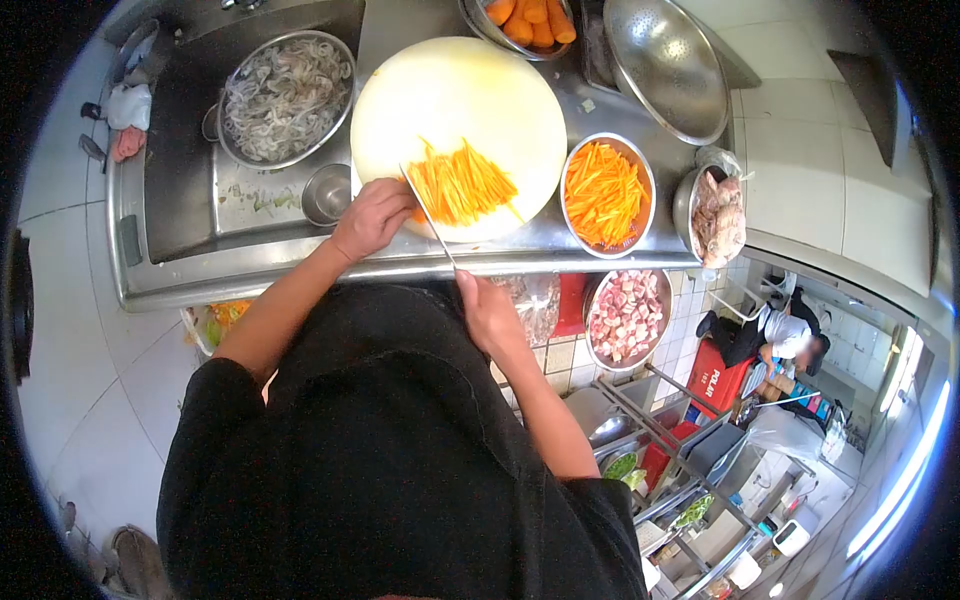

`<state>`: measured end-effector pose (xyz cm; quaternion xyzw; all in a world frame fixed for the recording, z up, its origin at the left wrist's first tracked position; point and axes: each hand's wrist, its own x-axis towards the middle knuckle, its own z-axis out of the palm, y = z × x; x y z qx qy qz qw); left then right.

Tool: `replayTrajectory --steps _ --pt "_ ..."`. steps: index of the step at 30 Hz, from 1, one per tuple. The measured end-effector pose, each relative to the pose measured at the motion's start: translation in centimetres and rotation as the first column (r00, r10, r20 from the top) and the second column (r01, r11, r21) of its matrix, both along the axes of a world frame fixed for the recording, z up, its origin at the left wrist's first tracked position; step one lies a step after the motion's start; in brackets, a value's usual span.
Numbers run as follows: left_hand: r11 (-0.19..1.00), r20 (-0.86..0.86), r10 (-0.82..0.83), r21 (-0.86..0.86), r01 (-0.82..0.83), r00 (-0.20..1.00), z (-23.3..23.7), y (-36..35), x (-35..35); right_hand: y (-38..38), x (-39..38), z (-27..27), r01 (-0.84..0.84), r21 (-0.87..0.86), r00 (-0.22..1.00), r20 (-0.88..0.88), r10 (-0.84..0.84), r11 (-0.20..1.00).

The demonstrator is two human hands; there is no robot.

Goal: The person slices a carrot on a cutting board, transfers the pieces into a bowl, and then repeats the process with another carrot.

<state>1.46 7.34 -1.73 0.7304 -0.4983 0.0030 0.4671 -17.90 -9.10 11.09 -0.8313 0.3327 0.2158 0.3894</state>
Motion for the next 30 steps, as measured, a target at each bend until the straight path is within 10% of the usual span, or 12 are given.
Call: replayTrajectory --steps 30 --pt "1.000 -0.079 0.020 0.009 -0.019 0.997 -0.7 0.7 0.3 1.3 -0.1 0.2 0.005 -0.062 1.000 -0.001 -0.005 0.998"
